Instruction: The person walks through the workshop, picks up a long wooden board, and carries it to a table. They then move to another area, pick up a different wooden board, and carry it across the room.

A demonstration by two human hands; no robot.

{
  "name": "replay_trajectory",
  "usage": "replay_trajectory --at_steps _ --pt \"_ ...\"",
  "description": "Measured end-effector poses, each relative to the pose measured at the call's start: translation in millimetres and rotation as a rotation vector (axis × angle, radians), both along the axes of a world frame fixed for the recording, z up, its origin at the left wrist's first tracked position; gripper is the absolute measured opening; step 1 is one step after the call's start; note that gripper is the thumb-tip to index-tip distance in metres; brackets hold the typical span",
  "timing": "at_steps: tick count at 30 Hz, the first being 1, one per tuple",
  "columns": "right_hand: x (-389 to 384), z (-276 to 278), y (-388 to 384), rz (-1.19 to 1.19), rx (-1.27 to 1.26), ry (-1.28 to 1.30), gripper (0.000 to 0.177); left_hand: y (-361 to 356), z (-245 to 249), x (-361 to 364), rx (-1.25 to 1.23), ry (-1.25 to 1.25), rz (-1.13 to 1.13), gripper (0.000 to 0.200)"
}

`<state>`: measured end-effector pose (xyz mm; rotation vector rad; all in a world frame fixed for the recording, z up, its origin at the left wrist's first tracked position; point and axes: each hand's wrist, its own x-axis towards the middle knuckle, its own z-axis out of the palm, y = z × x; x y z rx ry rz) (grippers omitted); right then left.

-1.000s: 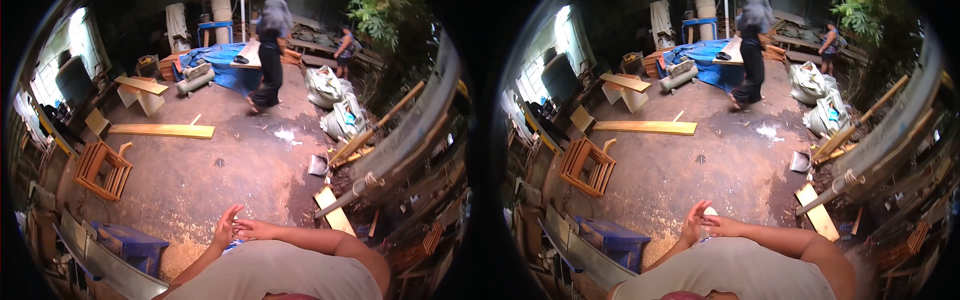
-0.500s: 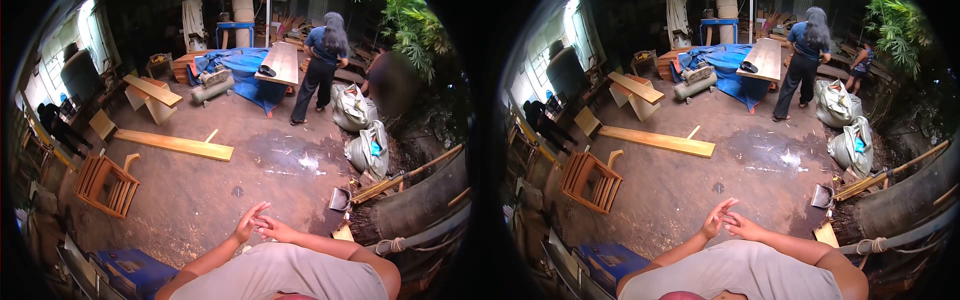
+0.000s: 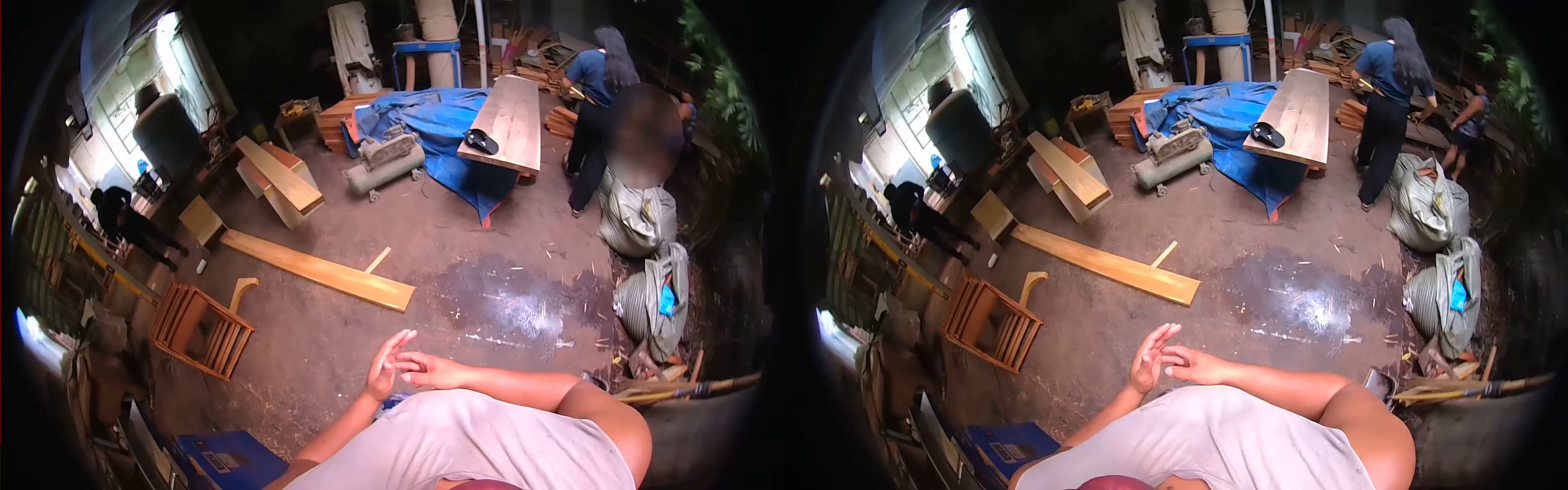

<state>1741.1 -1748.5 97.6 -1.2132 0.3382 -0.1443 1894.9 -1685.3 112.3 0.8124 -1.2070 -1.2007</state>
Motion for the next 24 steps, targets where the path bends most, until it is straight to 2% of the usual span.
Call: replay_trajectory --at_steps 6,8,9,12,14,16,17,24 --pt "12.1 -7.9 -134.4 0.157 -0.058 0.051 0.055 -112.2 -21.7 6.7 0.100 0.142 0.024 0.090" --pt "19.6 -20.7 -181.7 0.101 -0.076 0.051 0.054 -162.4 -29.5 18.0 0.110 0.151 0.011 0.089" --pt "24.1 -37.3 -206.6 0.066 0.049 0.035 0.054 -190.7 -33.3 23.0 0.106 0.165 -0.020 0.089" --pt "31.6 -50.0 -290.4 -0.026 0.085 0.007 0.054 -286.7 -49.3 39.4 0.082 0.178 -0.133 0.090" --pt "34.5 -36.9 -344.5 -0.113 0.091 0.025 0.055 -360.0 -56.1 47.6 0.030 0.171 -0.202 0.090" --pt "38.7 -16.6 -398.4 -0.199 -0.027 0.136 0.057 -426.0 -32.7 54.1 0.088 0.218 -0.323 0.091" --pt "42.3 6.7 -418.2 -0.234 -0.069 0.146 0.060 -460.8 -31.0 57.7 0.034 0.172 -0.334 0.092" --pt "49.5 6.2 -556.2 -0.472 0.000 0.107 0.060 -636.8 -9.8 59.8 0.011 0.111 -0.503 0.093"
